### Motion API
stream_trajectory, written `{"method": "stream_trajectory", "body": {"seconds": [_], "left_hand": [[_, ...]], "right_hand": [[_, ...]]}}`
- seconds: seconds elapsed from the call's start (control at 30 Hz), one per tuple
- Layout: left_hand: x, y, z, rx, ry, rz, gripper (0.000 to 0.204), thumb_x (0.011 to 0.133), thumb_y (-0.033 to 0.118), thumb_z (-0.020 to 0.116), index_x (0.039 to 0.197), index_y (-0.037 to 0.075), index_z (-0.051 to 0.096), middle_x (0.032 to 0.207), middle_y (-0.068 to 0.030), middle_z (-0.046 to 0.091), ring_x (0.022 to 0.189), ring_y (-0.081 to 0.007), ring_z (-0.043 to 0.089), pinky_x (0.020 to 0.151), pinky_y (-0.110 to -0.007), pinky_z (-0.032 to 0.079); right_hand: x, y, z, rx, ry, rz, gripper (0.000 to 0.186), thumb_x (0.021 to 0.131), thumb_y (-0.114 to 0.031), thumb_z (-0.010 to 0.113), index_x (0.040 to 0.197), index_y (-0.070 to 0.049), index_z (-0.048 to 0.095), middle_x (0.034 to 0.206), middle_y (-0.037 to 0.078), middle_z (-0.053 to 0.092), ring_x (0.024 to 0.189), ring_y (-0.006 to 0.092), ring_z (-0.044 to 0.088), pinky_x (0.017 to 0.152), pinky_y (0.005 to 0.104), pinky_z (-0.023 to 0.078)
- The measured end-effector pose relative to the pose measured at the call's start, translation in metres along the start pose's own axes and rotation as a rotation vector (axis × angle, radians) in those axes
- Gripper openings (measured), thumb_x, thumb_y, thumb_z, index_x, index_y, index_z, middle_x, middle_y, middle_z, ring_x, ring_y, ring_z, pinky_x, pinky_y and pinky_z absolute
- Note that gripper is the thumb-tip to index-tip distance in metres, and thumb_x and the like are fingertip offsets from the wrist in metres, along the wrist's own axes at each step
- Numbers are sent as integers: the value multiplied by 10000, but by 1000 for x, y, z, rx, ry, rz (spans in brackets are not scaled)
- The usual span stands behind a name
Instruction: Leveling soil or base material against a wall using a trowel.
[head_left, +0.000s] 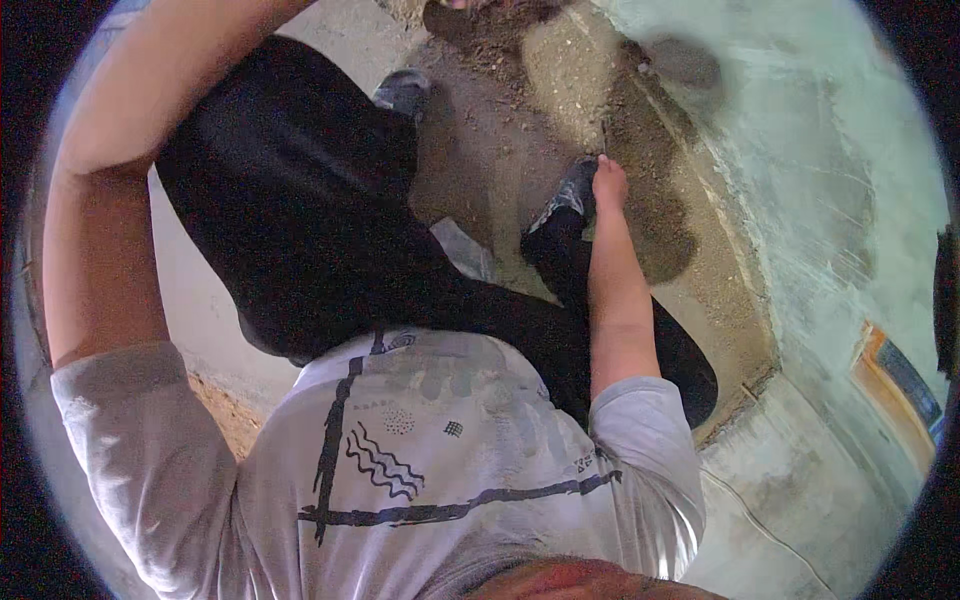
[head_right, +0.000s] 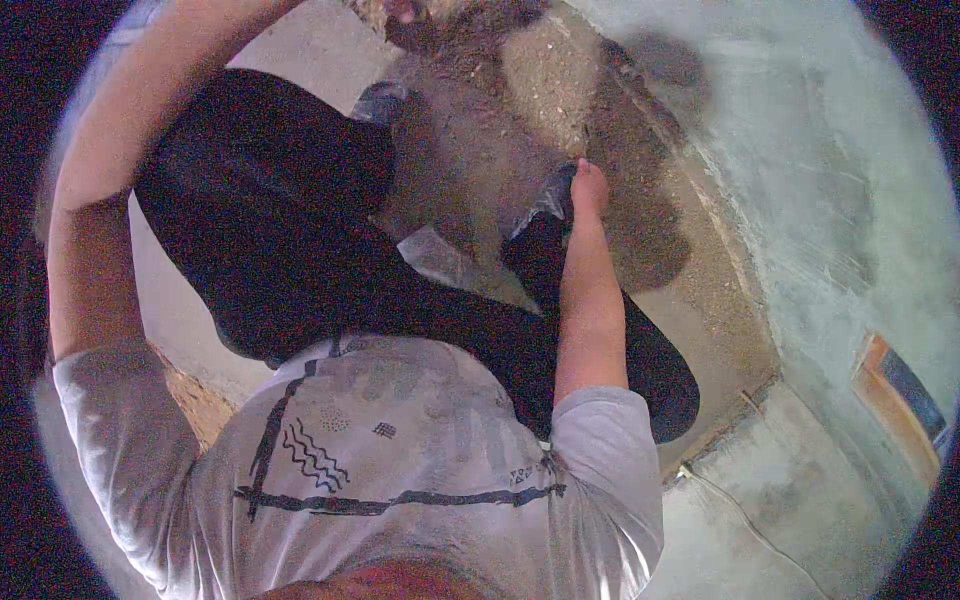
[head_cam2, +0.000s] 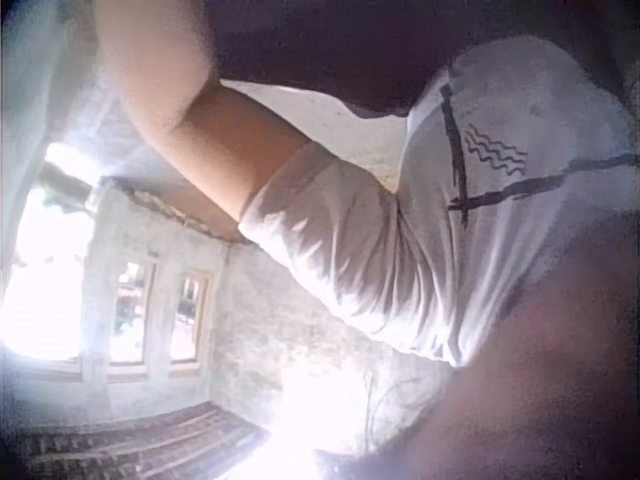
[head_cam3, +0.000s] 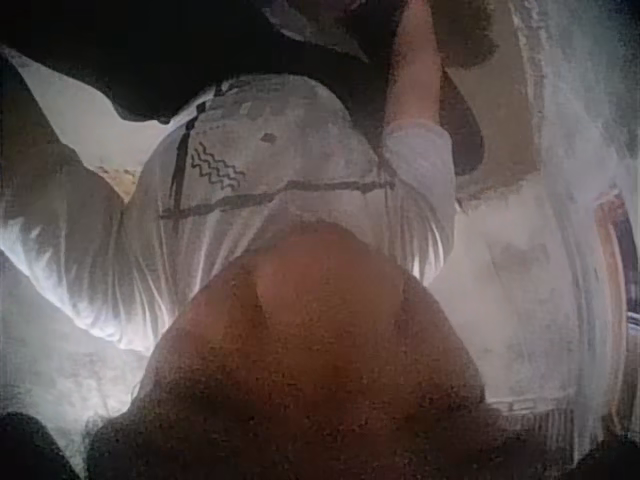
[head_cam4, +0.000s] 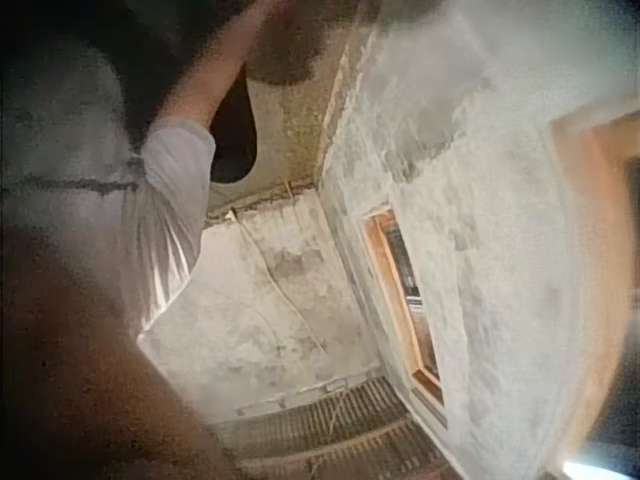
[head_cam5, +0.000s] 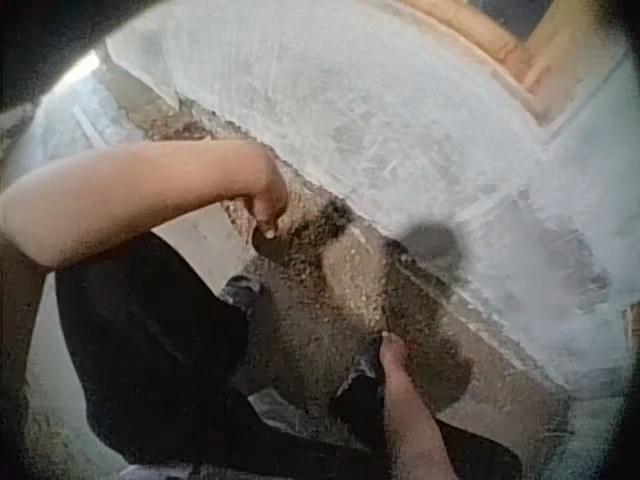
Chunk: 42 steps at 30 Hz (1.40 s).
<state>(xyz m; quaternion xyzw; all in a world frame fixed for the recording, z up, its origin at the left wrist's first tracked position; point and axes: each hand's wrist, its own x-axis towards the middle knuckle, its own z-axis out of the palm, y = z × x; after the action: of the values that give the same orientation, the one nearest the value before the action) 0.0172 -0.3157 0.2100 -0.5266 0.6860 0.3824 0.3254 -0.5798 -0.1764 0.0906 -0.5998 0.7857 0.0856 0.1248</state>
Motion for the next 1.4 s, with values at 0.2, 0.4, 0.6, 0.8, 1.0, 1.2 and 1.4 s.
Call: {"method": "stream_trajectory", "body": {"seconds": [0.2, 0.4, 0.6, 0.8, 1.0, 1.2, 1.4], "left_hand": [[-237, -13, 55, -77, -37, -366, 545, 982, 465, 549, 1364, 77, 569, 1298, -135, 615, 1063, -319, 628, 836, -448, 532], [-224, 96, 34, 90, -71, -263, 536, 972, 468, 564, 1344, 82, 590, 1272, -132, 630, 1058, -303, 631, 827, -451, 526], [-222, 94, 47, 146, 61, -334, 451, 900, 505, 607, 1157, 138, 664, 1060, -145, 712, 1021, -320, 684, 845, -465, 532], [-195, 68, 51, 149, 73, -239, 443, 905, 471, 597, 1236, 182, 647, 1188, -122, 683, 1136, -339, 629, 998, -524, 438], [-185, 21, 71, 270, 133, -69, 427, 919, 418, 604, 1266, 169, 634, 1210, -145, 668, 1142, -343, 623, 978, -446, 477], [-196, 75, 51, 267, 151, -54, 498, 900, 473, 614, 1277, 147, 618, 1213, -175, 653, 1132, -362, 619, 960, -463, 489], [-203, 96, 51, 223, 101, -162, 496, 893, 468, 621, 1274, 150, 623, 1177, -191, 667, 1107, -367, 632, 951, -463, 496]], "right_hand": [[-21, -156, 21, 410, 5, -534, 434, 982, -434, 500, 1160, -82, 682, 1140, 199, 676, 1101, 410, 608, 931, 465, 469], [-18, -105, 30, 345, 82, -328, 433, 981, -430, 484, 1129, -76, 685, 1141, 199, 672, 1086, 416, 611, 914, 485, 475], [-18, -103, 26, 429, 79, -271, 427, 982, -421, 473, 1116, -84, 698, 1108, 209, 672, 1057, 429, 615, 916, 489, 478], [-9, -107, 28, 643, 360, -237, 382, 972, -403, 494, 1104, -115, 709, 1096, 178, 687, 1037, 412, 635, 909, 491, 489], [-28, -112, 27, 240, -110, -344, 378, 975, -400, 458, 1093, -132, 697, 1148, 172, 666, 1073, 399, 621, 911, 518, 487], [-2, -115, 9, 623, 113, -206, 413, 966, -469, 471, 1148, -156, 668, 1029, 165, 694, 962, 404, 650, 841, 514, 501], [-21, -111, 31, 597, 23, -183, 359, 966, -447, 493, 1092, -178, 695, 1019, 149, 706, 949, 391, 669, 803, 504, 521]]}}
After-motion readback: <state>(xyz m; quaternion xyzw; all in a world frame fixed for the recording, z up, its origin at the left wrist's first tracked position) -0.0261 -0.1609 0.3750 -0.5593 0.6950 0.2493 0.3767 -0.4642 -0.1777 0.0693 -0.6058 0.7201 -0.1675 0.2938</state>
